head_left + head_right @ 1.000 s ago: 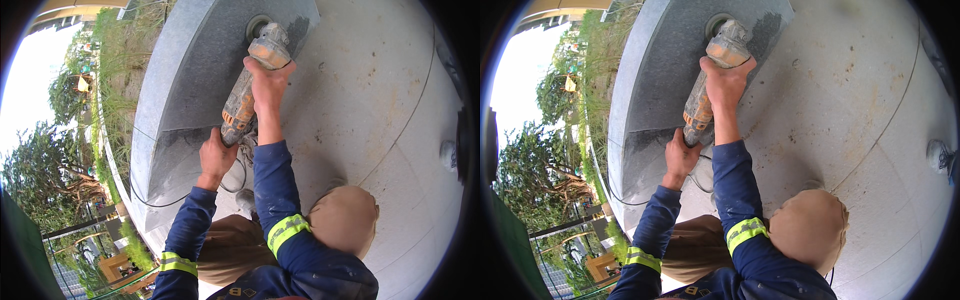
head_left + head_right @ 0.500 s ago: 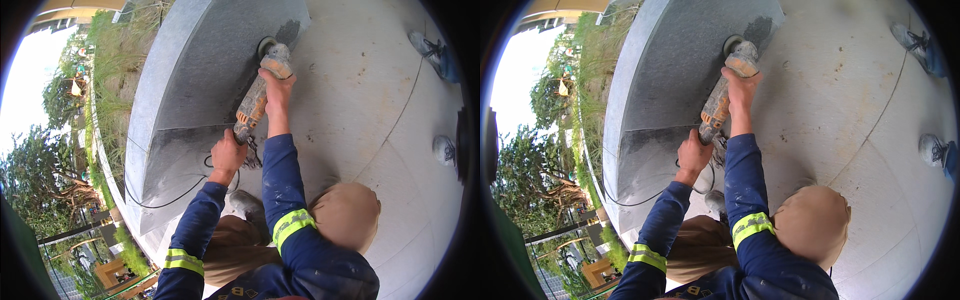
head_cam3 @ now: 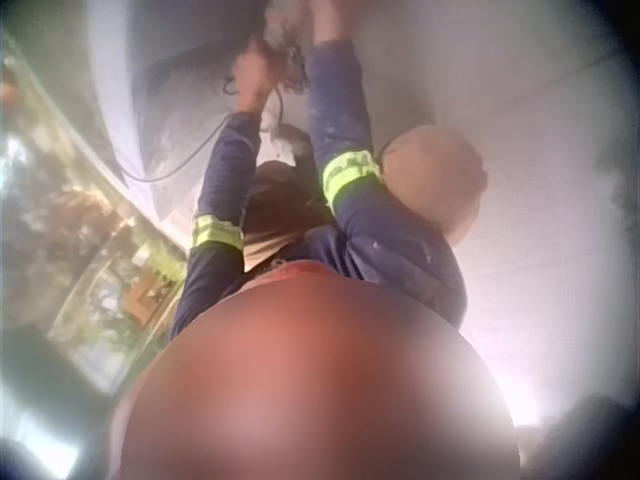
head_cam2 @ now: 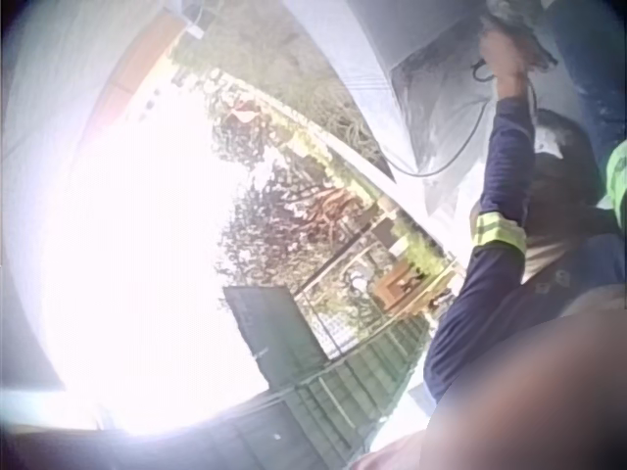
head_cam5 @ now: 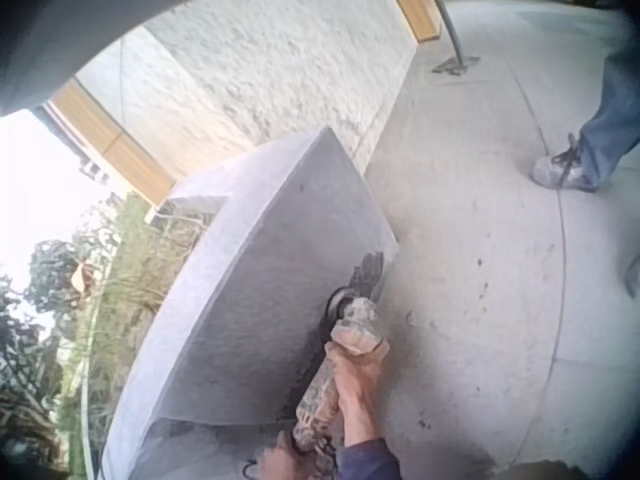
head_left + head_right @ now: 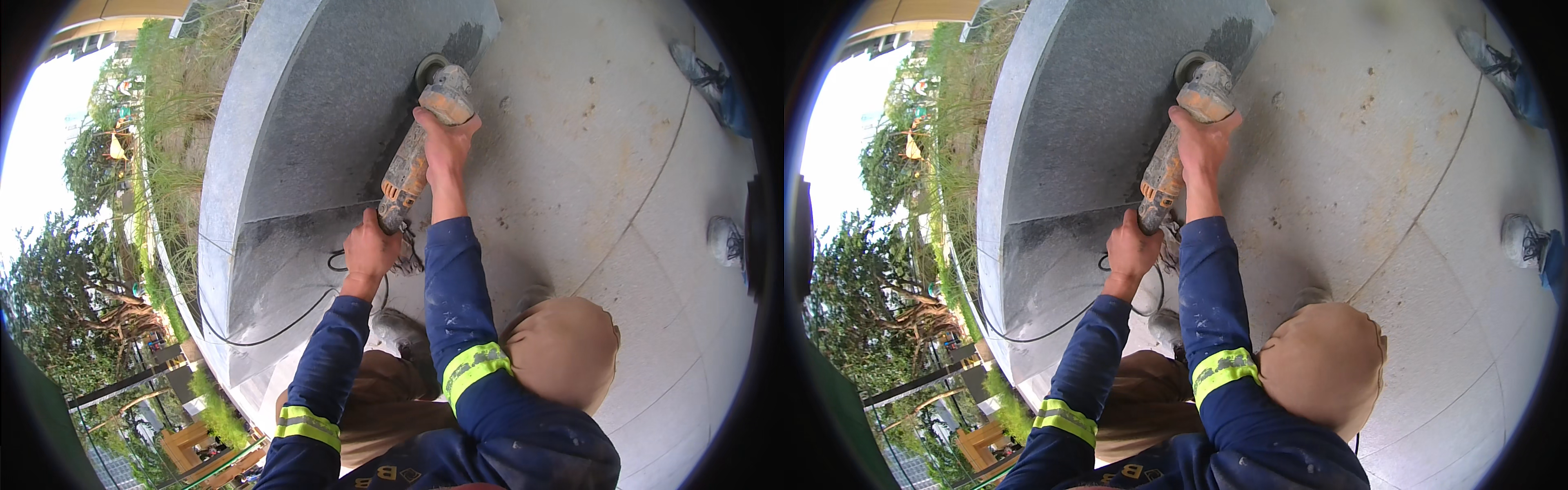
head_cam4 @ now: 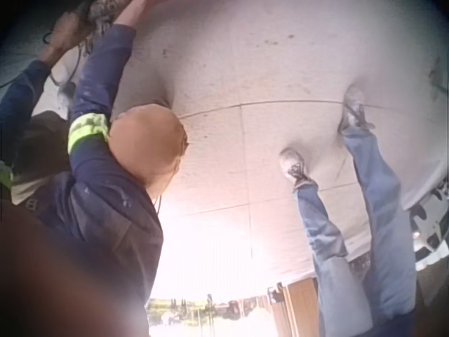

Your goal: The person kneels on the ground and uses an angle grinder to smooth the surface of a curved concrete planter. The person holds the tool with both hands and moves it along the edge, then briefly wipes the surface with a cloth before resuming grinding.

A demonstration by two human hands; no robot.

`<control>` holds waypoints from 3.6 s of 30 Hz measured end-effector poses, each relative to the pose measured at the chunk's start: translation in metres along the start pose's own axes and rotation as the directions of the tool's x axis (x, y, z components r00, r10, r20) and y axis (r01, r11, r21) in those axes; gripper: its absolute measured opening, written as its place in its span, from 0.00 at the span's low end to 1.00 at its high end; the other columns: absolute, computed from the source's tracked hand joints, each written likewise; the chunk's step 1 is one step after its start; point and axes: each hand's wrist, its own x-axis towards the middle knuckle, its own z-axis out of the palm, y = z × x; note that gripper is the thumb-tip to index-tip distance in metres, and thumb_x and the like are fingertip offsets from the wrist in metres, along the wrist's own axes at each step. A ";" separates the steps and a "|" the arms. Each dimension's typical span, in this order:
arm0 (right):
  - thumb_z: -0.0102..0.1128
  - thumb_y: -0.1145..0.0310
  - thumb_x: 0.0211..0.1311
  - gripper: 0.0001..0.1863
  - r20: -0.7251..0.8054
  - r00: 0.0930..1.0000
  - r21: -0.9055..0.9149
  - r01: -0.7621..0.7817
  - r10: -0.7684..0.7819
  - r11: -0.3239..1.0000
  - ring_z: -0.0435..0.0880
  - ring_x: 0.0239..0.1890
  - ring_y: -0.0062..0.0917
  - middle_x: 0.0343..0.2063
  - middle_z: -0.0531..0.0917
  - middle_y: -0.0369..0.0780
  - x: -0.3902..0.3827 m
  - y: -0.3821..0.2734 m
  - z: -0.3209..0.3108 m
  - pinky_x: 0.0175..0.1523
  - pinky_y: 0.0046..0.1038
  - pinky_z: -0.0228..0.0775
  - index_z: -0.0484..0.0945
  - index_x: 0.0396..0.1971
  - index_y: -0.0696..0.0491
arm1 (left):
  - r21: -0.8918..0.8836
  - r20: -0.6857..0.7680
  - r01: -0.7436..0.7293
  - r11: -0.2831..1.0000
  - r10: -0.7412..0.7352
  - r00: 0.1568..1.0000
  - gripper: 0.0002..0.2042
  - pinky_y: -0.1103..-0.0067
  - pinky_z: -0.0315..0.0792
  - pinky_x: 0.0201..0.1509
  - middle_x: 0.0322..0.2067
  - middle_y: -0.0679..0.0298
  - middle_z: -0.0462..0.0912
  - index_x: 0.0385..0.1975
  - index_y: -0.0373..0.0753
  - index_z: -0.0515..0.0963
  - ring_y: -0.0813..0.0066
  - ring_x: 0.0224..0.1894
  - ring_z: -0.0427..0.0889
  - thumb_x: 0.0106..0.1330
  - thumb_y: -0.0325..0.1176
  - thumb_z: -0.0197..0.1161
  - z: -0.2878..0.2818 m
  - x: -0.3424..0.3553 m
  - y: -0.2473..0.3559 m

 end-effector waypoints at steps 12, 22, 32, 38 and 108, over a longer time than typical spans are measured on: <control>0.74 0.68 0.53 0.47 -0.024 1.000 -0.012 -0.017 0.017 1.000 0.71 0.61 0.38 0.58 0.69 0.52 0.010 0.007 0.000 0.66 0.37 0.63 0.50 0.65 0.62 | 0.022 0.040 0.020 1.000 -0.021 0.999 0.19 0.54 0.77 0.41 0.29 0.45 0.85 0.41 0.37 0.72 0.41 0.35 0.84 0.53 0.38 0.67 0.001 0.009 0.003; 0.73 0.70 0.53 0.45 -0.011 1.000 -0.018 -0.016 0.016 1.000 0.72 0.60 0.37 0.57 0.70 0.51 0.005 0.008 -0.001 0.65 0.36 0.64 0.51 0.63 0.62 | 0.012 0.064 0.046 0.999 -0.046 0.997 0.19 0.54 0.76 0.41 0.29 0.43 0.84 0.41 0.35 0.72 0.39 0.35 0.83 0.52 0.38 0.67 -0.001 0.005 0.002; 0.73 0.71 0.53 0.43 -0.023 1.000 -0.013 0.002 -0.002 1.000 0.74 0.58 0.35 0.54 0.72 0.50 -0.004 0.020 -0.002 0.64 0.35 0.65 0.52 0.62 0.61 | -0.014 0.022 0.062 0.998 -0.062 0.998 0.19 0.53 0.76 0.40 0.29 0.43 0.84 0.39 0.36 0.71 0.38 0.35 0.83 0.52 0.39 0.68 0.011 -0.005 -0.011; 0.73 0.71 0.53 0.43 0.032 0.993 -0.068 0.119 -0.117 0.991 0.75 0.56 0.34 0.53 0.73 0.50 -0.015 0.018 0.005 0.63 0.34 0.66 0.52 0.61 0.61 | -0.078 -0.044 0.029 0.997 -0.033 0.999 0.19 0.53 0.76 0.39 0.29 0.44 0.84 0.38 0.36 0.72 0.39 0.34 0.83 0.53 0.39 0.69 0.017 -0.008 -0.021; 0.74 0.68 0.52 0.49 -0.014 0.999 -0.058 -0.053 0.053 0.997 0.72 0.59 0.37 0.57 0.69 0.52 -0.097 0.087 -0.004 0.66 0.37 0.63 0.48 0.66 0.63 | 0.005 0.058 0.080 0.997 -0.080 0.995 0.18 0.53 0.75 0.35 0.26 0.44 0.83 0.40 0.35 0.70 0.40 0.31 0.83 0.54 0.38 0.66 0.015 -0.082 -0.098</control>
